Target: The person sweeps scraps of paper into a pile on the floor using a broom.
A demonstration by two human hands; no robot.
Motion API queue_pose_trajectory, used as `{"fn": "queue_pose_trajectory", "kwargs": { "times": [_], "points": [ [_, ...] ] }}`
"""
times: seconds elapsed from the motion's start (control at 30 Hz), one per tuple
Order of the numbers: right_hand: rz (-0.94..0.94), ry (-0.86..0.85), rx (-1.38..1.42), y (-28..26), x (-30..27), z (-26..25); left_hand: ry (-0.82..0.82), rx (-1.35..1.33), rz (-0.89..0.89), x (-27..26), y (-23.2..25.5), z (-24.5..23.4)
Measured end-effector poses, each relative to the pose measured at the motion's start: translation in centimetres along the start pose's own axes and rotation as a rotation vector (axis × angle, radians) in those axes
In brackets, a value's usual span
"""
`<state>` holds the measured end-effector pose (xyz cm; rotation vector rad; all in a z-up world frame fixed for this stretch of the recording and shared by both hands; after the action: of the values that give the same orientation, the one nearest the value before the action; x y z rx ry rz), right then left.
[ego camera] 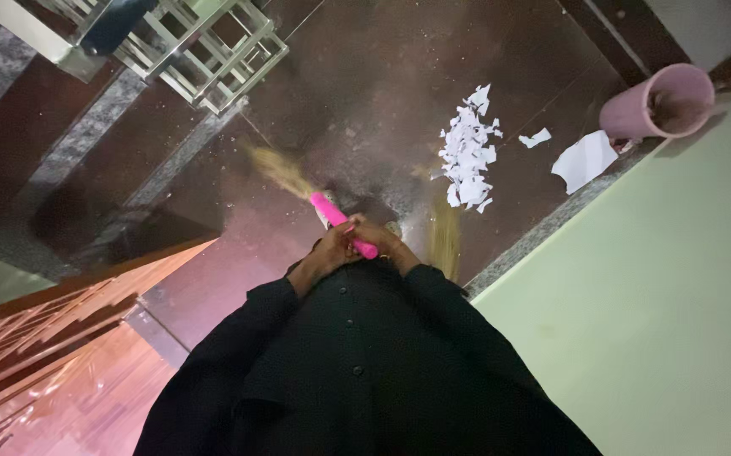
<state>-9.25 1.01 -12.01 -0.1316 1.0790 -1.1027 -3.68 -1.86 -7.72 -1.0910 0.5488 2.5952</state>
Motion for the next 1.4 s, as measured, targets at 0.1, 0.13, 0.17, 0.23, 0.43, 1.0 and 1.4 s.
{"fn": "queue_pose_trajectory", "kwargs": {
  "times": [0.1, 0.13, 0.17, 0.23, 0.43, 1.0, 1.4],
  "points": [
    [-0.038, 0.059, -0.195, -1.0, 1.7, 1.1, 0.126, -0.053, -0.067, -0.1, 0.1, -1.9],
    [-0.035, 0.058, -0.197, -1.1, 2.0, 1.4, 0.125, -0.056, -0.066, 0.1, 0.5, -2.2],
    [-0.035, 0.013, -0.195, -1.2, 2.0, 2.0, 0.112, -0.079, -0.117, 0.4, 0.4, -2.2],
    [-0.039, -0.020, -0.195, -1.4, 1.5, 2.1, 0.088, -0.097, -0.170, 1.2, 0.1, -2.2],
    [0.010, 0.324, 0.220, 0.0, -1.3, -1.4, -0.083, 0.151, -0.203, 4.8, -0.3, -0.5],
    [0.183, 0.269, 0.219, -3.9, -3.0, 1.5, -0.059, 0.242, -0.292, 5.0, 3.7, -2.6],
    [-0.025, 0.171, 0.017, -6.0, 4.9, 3.8, 0.060, 0.143, -0.263, 3.2, 7.4, -5.6]
  ]
}}
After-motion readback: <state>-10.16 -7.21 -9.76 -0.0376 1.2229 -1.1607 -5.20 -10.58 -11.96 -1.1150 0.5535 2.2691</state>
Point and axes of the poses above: each hand's wrist, its own x-axis towards the middle knuckle, its own z-axis out of the palm, y = z × x, the point moved 9 cm from there along x, towards the middle knuckle, and after that the axes turned 5 degrees about -x, right-handed, at the moved point
